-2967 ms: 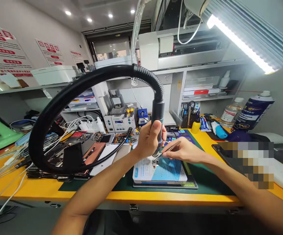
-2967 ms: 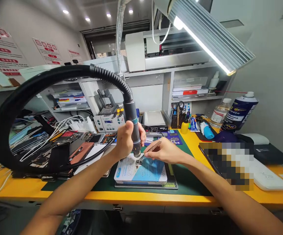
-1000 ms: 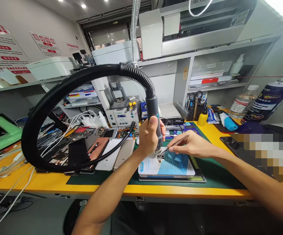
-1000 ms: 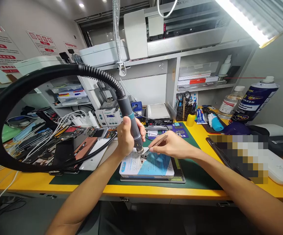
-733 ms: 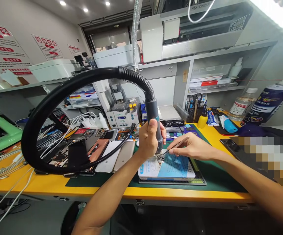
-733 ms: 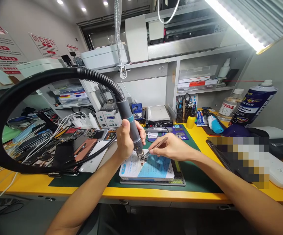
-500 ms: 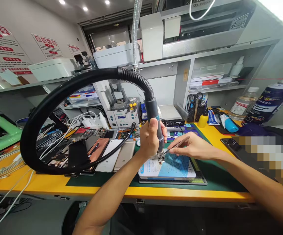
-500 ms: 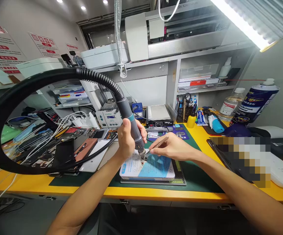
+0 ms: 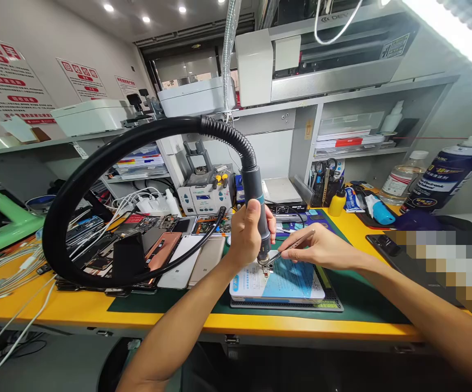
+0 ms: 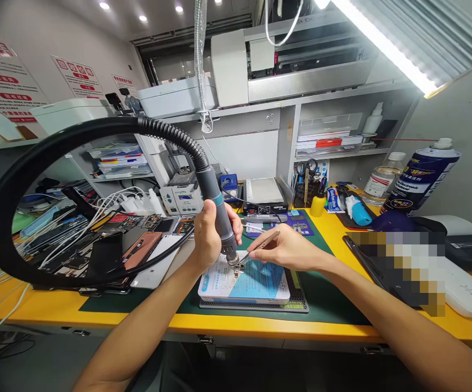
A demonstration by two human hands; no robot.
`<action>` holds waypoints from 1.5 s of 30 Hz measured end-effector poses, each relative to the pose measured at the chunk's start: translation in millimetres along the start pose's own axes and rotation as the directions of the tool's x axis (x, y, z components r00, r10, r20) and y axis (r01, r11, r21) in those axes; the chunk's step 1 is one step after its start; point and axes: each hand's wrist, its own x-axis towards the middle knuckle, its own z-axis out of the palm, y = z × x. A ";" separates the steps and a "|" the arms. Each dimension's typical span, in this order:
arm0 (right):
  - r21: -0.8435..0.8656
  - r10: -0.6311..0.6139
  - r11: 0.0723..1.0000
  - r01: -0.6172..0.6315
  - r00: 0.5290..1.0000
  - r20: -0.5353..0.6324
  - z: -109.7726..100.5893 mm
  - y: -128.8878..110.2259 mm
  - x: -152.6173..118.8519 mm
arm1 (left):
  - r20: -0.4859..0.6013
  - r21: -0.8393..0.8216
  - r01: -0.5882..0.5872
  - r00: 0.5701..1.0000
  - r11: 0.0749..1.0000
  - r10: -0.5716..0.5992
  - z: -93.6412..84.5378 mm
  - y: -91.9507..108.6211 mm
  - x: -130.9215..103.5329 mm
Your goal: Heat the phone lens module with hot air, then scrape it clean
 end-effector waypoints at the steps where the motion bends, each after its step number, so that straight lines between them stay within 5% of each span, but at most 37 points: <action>1: 0.001 0.000 1.000 0.000 1.000 0.001 0.0 0.2 0.2 | -0.004 -0.008 -0.003 1.000 1.000 0.003 0.7 -0.3 -0.1; 45: 0.010 0.005 1.000 -0.006 1.000 0.030 -0.3 8.4 0.4 | -0.071 0.045 0.051 0.996 0.998 -0.048 -2.9 -5.8 -0.8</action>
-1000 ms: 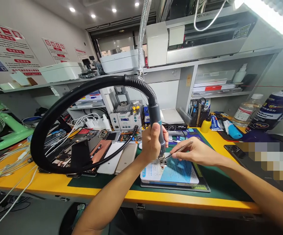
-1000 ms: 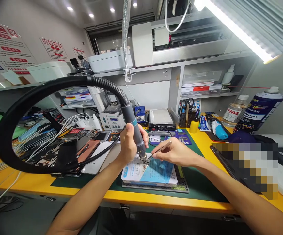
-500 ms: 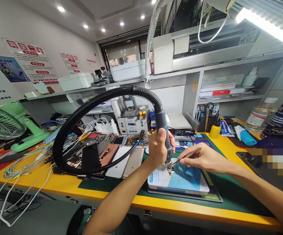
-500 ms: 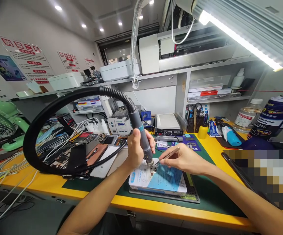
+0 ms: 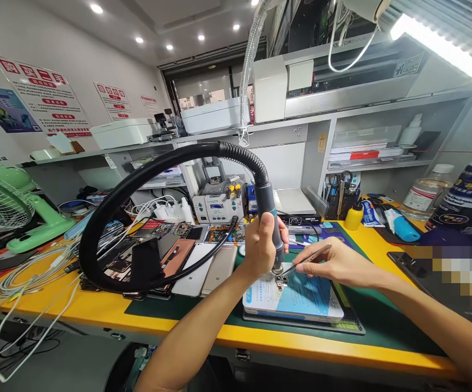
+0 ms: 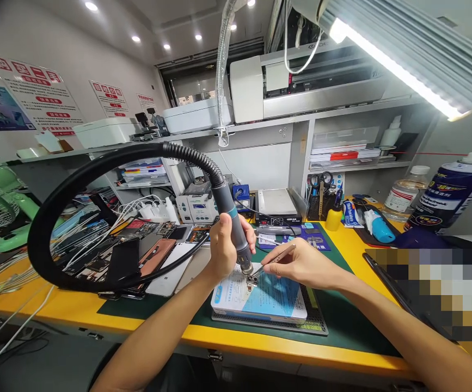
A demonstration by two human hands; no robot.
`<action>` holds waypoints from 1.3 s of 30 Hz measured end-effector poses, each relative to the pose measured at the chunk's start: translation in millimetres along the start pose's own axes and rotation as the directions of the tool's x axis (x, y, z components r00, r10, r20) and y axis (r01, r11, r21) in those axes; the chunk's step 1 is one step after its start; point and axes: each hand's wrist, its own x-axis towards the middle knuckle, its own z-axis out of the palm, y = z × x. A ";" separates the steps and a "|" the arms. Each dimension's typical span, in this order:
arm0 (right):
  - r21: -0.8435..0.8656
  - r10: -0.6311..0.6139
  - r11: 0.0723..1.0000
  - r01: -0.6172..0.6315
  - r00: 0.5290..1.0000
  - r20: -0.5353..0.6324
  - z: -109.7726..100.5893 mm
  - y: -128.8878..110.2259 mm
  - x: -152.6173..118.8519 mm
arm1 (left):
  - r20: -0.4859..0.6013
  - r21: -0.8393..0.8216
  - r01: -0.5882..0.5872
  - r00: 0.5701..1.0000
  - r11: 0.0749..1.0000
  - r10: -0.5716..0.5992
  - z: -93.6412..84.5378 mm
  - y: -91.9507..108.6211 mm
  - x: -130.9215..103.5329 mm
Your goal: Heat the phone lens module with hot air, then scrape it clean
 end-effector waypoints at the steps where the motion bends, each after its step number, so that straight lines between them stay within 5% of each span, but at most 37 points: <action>1: -0.007 -0.001 1.000 0.001 1.000 -0.003 0.0 -0.6 -0.2 | 0.000 -0.001 -0.005 1.000 1.000 0.005 -0.5 0.1 0.1; 39: -0.003 0.001 1.000 -0.001 0.999 -0.042 1.3 -8.6 -1.7 | 0.010 -0.018 -0.071 0.997 0.997 0.071 4.5 10.2 -2.8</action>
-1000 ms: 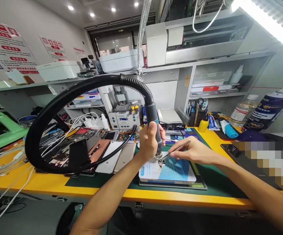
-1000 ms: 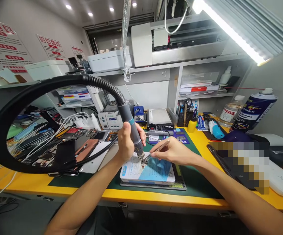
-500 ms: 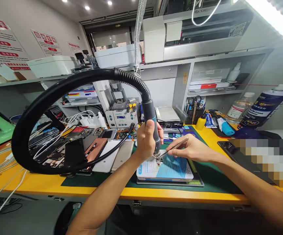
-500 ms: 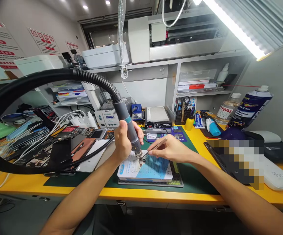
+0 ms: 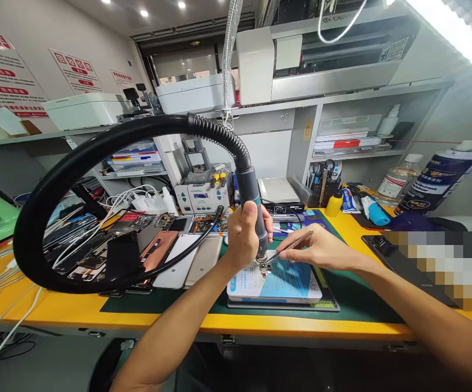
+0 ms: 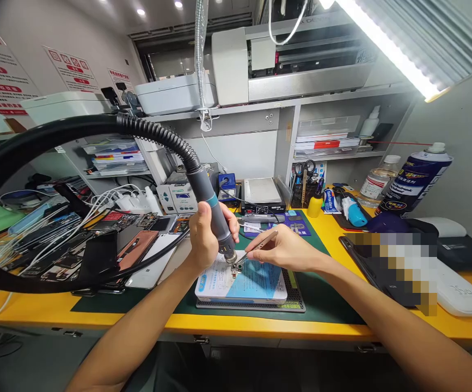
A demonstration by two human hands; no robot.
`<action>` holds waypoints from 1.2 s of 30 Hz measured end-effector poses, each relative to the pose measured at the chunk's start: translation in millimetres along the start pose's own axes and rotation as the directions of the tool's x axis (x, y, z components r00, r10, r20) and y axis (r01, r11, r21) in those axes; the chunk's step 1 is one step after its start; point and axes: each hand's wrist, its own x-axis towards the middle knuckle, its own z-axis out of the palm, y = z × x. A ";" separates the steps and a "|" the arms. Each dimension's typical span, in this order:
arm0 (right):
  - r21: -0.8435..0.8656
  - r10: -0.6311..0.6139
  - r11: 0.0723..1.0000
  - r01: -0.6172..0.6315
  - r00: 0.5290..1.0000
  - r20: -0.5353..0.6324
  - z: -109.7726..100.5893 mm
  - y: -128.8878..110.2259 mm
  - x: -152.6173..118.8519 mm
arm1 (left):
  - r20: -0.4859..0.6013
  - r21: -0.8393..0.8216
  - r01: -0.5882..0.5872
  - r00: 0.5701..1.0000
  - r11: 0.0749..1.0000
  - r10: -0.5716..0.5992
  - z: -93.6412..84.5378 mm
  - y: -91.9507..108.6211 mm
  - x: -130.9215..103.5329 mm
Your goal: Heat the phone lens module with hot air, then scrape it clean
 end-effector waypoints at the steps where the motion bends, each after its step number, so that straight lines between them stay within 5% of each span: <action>1: 0.001 -0.001 1.000 0.001 1.000 0.001 0.1 0.2 0.1 | 0.000 0.001 -0.001 1.000 1.000 0.001 0.0 -0.1 0.0; 21: 0.038 -0.012 0.999 0.011 1.000 0.014 0.5 4.4 1.2 | 0.057 -0.049 -0.019 0.998 0.999 0.022 -0.5 0.9 -2.8; 29: 0.038 -0.016 0.999 0.015 1.000 0.013 0.0 6.1 1.6 | 0.001 -0.071 -0.085 0.996 0.994 0.085 0.4 -7.2 -2.0; 36: 0.025 -0.011 1.000 0.011 1.000 0.013 -1.3 6.0 0.8 | 0.029 -0.022 -0.028 0.999 0.999 0.028 -3.4 -4.7 -1.2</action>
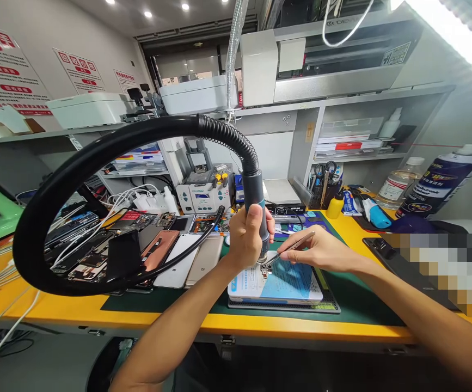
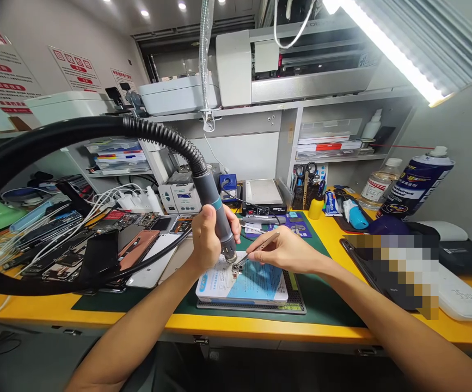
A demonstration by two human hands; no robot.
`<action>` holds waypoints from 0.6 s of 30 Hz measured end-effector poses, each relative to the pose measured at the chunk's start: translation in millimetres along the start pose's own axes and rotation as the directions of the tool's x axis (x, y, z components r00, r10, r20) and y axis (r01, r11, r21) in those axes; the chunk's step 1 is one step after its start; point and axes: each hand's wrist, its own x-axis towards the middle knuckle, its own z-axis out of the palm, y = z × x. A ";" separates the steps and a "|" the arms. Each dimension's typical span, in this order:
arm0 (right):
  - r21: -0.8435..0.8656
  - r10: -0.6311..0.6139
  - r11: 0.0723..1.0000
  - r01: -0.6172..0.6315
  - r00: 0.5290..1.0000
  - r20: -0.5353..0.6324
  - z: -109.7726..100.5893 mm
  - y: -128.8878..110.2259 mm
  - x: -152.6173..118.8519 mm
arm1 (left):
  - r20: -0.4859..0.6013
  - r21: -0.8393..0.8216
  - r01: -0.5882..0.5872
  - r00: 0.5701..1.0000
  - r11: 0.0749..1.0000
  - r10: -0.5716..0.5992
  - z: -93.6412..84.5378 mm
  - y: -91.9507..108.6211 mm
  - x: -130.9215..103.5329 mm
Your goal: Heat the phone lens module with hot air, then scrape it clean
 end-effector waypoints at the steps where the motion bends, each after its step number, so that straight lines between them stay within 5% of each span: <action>1: -0.001 0.001 1.000 -0.001 1.000 0.000 0.1 0.2 0.0 | 0.005 0.004 0.008 1.000 1.000 -0.008 -0.1 0.9 0.0; 18: 0.005 0.002 1.000 -0.002 1.000 0.002 1.6 -4.1 -1.1 | 0.018 -0.012 0.029 0.999 1.000 -0.028 2.3 3.6 -2.2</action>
